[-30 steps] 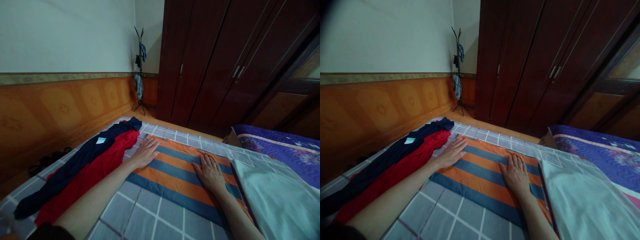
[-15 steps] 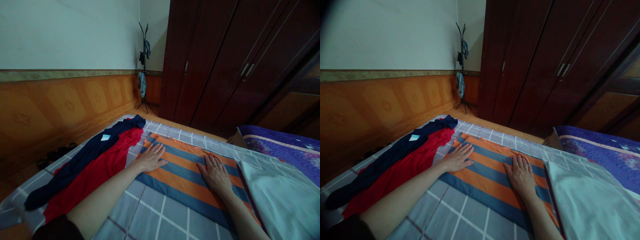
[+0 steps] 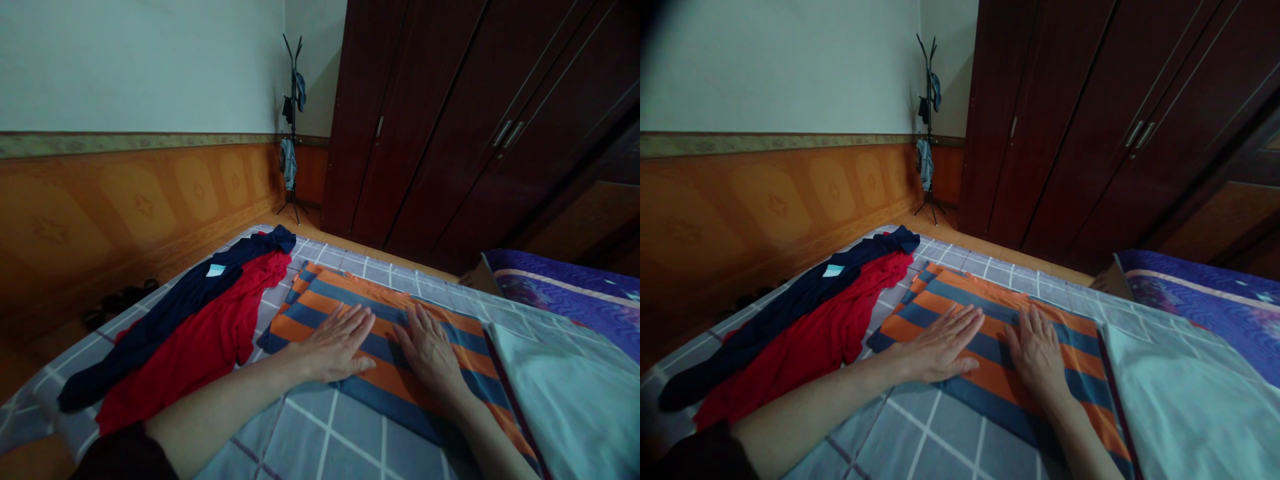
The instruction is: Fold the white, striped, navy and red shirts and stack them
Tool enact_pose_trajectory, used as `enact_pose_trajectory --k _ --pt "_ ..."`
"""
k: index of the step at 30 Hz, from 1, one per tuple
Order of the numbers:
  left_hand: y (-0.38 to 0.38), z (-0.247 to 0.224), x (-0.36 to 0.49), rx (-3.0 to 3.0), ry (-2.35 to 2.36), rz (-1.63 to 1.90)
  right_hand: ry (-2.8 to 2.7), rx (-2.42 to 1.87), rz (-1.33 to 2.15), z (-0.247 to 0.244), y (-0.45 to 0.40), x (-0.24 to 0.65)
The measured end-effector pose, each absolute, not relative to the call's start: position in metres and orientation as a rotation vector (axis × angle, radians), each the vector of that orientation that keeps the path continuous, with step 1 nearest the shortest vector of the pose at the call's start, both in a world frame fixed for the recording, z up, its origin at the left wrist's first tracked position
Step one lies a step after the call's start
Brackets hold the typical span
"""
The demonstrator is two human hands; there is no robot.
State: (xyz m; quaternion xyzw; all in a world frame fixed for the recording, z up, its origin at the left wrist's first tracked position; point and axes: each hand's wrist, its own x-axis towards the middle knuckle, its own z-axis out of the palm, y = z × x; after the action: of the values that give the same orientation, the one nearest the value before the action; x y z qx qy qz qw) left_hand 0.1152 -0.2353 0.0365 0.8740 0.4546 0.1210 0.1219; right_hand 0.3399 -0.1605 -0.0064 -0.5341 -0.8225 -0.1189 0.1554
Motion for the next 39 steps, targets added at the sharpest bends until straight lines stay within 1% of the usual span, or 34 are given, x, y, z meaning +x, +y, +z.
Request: enact_pose_trajectory --k 3,6,26,39 --pt "-0.24 0.029 0.12 2.528 1.276 0.345 -2.414 -1.243 -0.228 -0.007 -0.182 0.312" --pt "-0.24 0.022 0.119 2.502 1.298 0.337 -2.46 -1.127 -0.178 -0.013 -0.197 0.295" --pt "-0.238 0.011 0.12 2.595 1.331 0.328 -2.582 -1.139 -0.268 -0.016 -0.198 0.296" --pt "-0.239 0.011 0.119 2.596 1.337 0.366 -2.589 -1.217 -0.235 -0.011 -0.201 0.293"
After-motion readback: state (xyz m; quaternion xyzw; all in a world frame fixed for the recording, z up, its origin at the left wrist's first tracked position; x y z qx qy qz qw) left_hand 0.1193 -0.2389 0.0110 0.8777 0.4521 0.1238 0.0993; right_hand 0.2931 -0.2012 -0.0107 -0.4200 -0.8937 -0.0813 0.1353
